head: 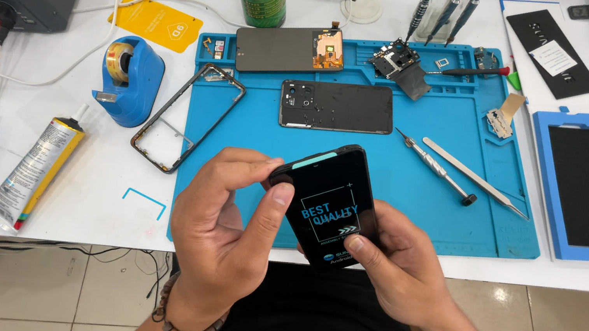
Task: The person assembles a smartphone by aligning and pressing the screen assembly onto the chassis, then detaches and reattaches the battery connector ribbon cable. They repeatedly check the fit of the screen and handle the internal components on a blue work mat.
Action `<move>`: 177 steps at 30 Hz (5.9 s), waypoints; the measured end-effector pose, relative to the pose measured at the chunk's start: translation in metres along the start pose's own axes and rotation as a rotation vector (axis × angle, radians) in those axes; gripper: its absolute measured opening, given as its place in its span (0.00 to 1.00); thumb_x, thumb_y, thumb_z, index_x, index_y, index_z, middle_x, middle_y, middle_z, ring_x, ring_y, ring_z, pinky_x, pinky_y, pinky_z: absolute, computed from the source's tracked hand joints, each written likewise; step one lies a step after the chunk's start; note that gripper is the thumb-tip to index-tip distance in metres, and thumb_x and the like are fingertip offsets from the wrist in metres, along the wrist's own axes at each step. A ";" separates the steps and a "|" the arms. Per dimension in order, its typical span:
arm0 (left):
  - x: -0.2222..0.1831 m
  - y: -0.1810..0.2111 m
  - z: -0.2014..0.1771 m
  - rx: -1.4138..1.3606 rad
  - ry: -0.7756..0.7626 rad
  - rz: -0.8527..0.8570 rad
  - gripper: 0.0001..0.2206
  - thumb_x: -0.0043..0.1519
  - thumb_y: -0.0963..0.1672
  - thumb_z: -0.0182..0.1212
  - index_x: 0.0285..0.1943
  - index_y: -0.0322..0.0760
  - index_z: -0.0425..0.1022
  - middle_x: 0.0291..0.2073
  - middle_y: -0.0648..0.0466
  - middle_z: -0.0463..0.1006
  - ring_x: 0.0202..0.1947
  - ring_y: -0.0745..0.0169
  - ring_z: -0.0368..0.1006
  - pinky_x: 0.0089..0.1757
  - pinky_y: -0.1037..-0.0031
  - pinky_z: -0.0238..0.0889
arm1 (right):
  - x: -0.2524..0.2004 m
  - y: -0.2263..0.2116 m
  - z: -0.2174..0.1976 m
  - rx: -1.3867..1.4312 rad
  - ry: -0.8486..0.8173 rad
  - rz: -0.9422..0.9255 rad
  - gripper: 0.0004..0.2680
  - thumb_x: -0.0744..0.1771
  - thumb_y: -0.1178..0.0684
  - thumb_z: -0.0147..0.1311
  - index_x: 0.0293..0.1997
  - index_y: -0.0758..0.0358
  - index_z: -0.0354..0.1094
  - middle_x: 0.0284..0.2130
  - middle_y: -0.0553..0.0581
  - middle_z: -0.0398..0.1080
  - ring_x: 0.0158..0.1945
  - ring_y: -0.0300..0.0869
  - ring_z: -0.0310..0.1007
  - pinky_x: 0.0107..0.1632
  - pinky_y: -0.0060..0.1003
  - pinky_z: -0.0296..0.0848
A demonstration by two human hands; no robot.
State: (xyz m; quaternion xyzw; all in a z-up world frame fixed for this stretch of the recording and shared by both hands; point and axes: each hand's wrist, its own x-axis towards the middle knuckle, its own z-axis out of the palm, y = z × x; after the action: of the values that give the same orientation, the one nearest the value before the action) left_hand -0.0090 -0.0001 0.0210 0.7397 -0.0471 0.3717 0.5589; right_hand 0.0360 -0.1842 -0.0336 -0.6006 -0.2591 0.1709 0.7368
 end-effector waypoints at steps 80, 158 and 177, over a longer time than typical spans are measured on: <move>-0.008 -0.030 -0.029 0.103 -0.293 -0.128 0.25 0.58 0.47 0.60 0.61 0.36 0.57 0.61 0.44 0.63 0.61 0.50 0.64 0.53 0.66 0.68 | 0.038 -0.028 -0.011 -1.252 -0.133 -0.658 0.10 0.66 0.67 0.43 0.50 0.65 0.67 0.48 0.62 0.71 0.51 0.55 0.72 0.52 0.48 0.72; -0.035 -0.050 0.015 -0.929 -0.499 -0.641 0.33 0.52 0.50 0.72 0.59 0.23 0.63 0.42 0.37 0.77 0.38 0.44 0.77 0.41 0.56 0.75 | 0.046 -0.053 -0.012 -0.346 -0.055 -0.252 0.19 0.63 0.67 0.55 0.59 0.57 0.57 0.56 0.60 0.49 0.47 0.43 0.66 0.42 0.32 0.78; -0.032 -0.044 0.028 -0.855 -0.471 -0.604 0.37 0.50 0.50 0.74 0.63 0.25 0.61 0.60 0.38 0.67 0.49 0.45 0.74 0.47 0.56 0.70 | 0.015 -0.043 -0.016 -0.595 0.210 -0.482 0.10 0.65 0.53 0.51 0.50 0.63 0.64 0.52 0.63 0.58 0.54 0.48 0.68 0.57 0.41 0.72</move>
State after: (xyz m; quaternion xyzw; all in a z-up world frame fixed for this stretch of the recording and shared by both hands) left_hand 0.0035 -0.0188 -0.0362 0.4915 -0.1029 -0.0313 0.8642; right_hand 0.0554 -0.1981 0.0087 -0.7239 -0.3543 -0.1519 0.5722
